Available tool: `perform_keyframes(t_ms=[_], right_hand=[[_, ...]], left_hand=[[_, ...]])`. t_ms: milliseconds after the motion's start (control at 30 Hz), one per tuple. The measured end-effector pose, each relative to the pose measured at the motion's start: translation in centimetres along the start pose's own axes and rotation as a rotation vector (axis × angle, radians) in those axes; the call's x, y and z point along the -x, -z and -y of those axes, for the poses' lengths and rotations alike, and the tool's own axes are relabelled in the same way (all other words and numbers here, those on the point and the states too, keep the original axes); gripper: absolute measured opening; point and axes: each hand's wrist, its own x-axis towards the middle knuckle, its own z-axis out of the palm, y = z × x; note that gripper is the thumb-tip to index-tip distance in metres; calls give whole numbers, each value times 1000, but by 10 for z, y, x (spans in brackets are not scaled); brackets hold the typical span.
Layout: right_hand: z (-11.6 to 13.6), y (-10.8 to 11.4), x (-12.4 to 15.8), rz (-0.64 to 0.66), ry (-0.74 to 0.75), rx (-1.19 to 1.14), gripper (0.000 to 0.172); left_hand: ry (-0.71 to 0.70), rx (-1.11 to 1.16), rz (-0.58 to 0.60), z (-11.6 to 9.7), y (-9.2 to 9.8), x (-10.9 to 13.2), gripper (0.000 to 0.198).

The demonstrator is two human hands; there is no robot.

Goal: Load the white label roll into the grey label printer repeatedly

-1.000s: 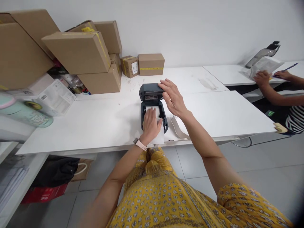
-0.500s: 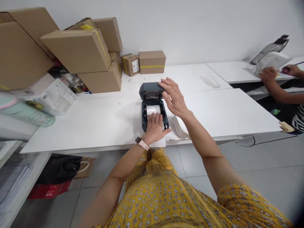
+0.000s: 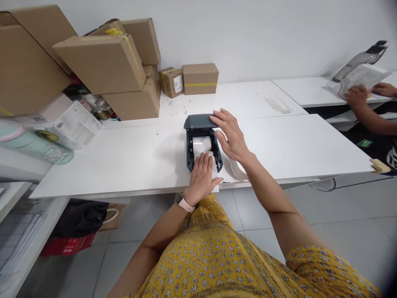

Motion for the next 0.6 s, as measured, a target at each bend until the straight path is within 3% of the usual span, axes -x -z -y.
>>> perform_keyframes(t_ms=[167,267,400,600], right_hand=[[17,-6,44,28,-35,1,49],[21,-13,72,19,15,20,50],[24,-24,98,-29,100,88,51],[35,-46,117,-133,52,127,49]], left_hand=[[-76,-47,-51,0,-9,52,86],[-115,-46,-124,1,-14,74,79],[-170,11,-260,4,-17,89,60],[-201,280,-523,7,-5,97,32]])
